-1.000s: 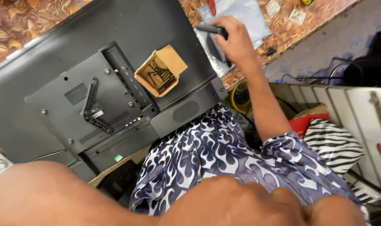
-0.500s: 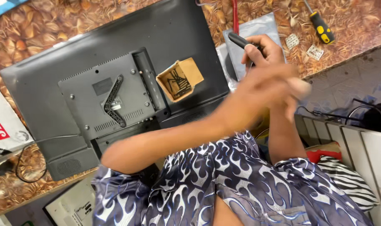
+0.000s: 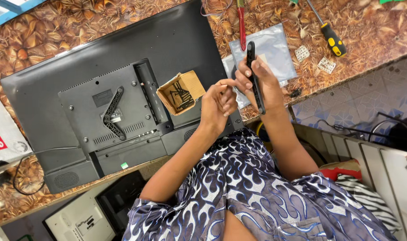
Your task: The person retrieves a screw from a small box and positions it on the back of a television. They then use a screwdriver to tighten the screw into the TV's mounting bracket, securing a metal stand piece to the device.
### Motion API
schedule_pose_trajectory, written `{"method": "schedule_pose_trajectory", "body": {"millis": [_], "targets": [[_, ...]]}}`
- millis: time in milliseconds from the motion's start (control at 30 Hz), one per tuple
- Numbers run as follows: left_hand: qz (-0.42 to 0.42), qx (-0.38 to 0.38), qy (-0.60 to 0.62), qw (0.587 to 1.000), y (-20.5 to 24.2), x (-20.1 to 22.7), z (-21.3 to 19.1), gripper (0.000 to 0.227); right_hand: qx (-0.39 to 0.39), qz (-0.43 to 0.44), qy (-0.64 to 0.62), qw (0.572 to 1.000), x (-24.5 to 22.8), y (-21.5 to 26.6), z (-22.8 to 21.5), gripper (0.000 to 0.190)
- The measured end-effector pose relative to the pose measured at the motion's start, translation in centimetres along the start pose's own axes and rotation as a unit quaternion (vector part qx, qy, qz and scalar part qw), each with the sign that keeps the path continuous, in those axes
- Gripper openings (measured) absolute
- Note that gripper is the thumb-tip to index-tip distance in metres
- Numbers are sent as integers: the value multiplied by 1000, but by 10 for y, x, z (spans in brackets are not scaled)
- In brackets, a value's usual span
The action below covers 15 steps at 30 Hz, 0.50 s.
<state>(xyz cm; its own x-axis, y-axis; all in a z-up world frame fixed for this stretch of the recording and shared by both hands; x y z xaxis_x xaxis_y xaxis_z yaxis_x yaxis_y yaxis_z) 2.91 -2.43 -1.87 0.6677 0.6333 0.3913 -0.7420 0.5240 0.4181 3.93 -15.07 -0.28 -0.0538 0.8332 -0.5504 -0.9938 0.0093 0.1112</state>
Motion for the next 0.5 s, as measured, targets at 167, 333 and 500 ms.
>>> {"method": "schedule_pose_trajectory", "body": {"millis": [167,333,500], "targets": [[65,61,-94,992,-4,7,13,19,50,-35,142,988,9,-4,-5,38],[67,62,-213,973,-7,-4,14,31,-65,-131,447,882,-2,-10,9,42],[132,67,-115,982,-3,-3,15,39,-30,-91,440,893,1,0,8,68]]}}
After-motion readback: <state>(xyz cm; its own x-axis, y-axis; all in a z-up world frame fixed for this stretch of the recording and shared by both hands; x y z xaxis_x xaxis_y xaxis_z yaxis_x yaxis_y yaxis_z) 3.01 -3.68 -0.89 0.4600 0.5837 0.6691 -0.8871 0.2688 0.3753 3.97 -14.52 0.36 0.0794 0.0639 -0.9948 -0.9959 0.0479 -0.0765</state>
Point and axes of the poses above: each hand's wrist, its own y-axis away from the middle knuckle, its own z-axis out of the palm, x = y × z, the point moved 4 cm from there along -y, towards the middle knuckle, and after that the axes turned 1 degree about -z, right-handed, at the moved point
